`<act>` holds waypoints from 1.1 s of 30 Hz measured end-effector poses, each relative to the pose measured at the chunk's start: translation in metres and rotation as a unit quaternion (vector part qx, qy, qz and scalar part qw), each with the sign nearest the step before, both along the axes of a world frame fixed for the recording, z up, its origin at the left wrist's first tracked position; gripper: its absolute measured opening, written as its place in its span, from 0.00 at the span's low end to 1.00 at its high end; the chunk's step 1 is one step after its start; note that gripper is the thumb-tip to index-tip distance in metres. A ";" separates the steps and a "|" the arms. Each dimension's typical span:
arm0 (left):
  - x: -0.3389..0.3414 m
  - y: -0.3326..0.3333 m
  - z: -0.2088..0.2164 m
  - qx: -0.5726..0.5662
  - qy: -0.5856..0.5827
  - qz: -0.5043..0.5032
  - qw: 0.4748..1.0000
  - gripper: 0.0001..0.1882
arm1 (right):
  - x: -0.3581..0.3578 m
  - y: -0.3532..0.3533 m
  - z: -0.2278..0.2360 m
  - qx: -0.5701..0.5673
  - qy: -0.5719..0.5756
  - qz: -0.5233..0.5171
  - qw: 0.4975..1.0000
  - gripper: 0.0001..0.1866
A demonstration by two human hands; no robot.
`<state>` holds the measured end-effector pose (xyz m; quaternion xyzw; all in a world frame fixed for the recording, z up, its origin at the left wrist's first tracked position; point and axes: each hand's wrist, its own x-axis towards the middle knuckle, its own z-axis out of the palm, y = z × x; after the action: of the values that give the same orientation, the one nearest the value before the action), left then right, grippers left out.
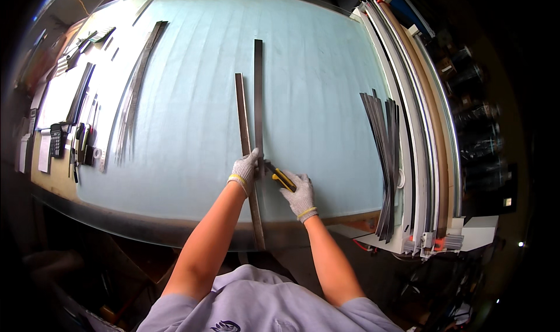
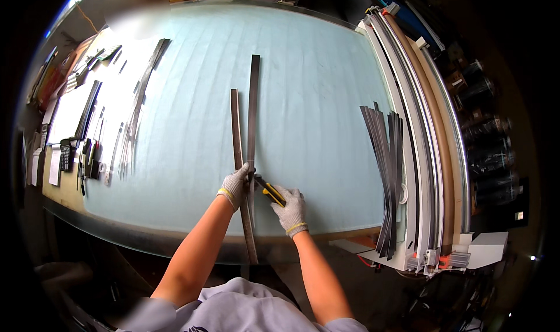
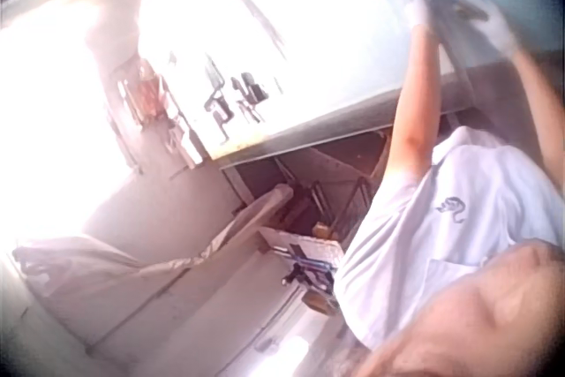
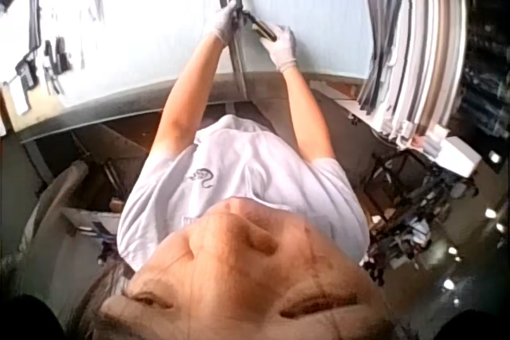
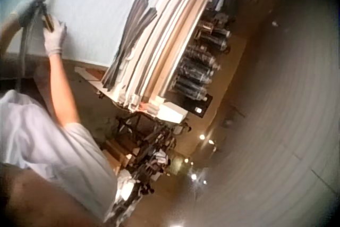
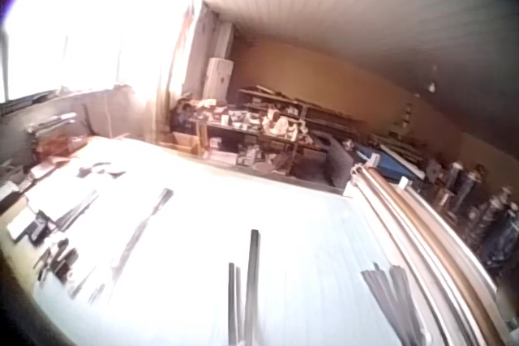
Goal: The person uses a utility knife to cut long, dark rubber strips on a large glass table. They align the strips, score them with the blade, and snap them into shorter pieces.
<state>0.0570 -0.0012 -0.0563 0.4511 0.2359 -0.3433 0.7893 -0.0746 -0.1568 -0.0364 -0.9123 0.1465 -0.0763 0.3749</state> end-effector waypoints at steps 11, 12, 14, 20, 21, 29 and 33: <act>0.082 0.121 -0.008 0.261 -0.203 0.137 0.934 0.12 | -0.074 0.017 -0.019 -0.185 0.039 -0.116 0.975 0.34; 0.082 0.141 -0.010 0.273 -0.204 0.147 0.929 0.12 | -0.079 0.021 -0.022 -0.207 0.022 -0.112 0.972 0.35; 0.084 0.180 -0.018 0.262 -0.221 0.150 0.928 0.12 | -0.082 0.028 -0.026 -0.234 0.015 -0.124 0.964 0.33; 0.165 0.287 -0.024 0.308 -0.208 0.112 0.922 0.12 | -0.082 0.029 -0.028 -0.276 0.022 -0.135 0.951 0.32; 0.189 0.308 -0.022 0.317 -0.212 0.100 0.919 0.12 | -0.081 0.030 -0.028 -0.281 0.020 -0.133 0.950 0.32; 0.206 0.314 0.025 0.744 -0.333 0.016 0.579 0.25 | -0.082 0.030 -0.031 -0.299 0.030 -0.146 0.942 0.32; 0.064 0.214 0.009 0.643 -0.495 -0.007 0.585 0.22 | -0.080 0.029 -0.029 -0.283 0.006 -0.140 0.949 0.30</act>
<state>0.1213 0.2125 -0.0469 0.9426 -0.0355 0.1688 0.2860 -0.1541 -0.1283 -0.0657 -0.9518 0.2471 -0.1604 0.0856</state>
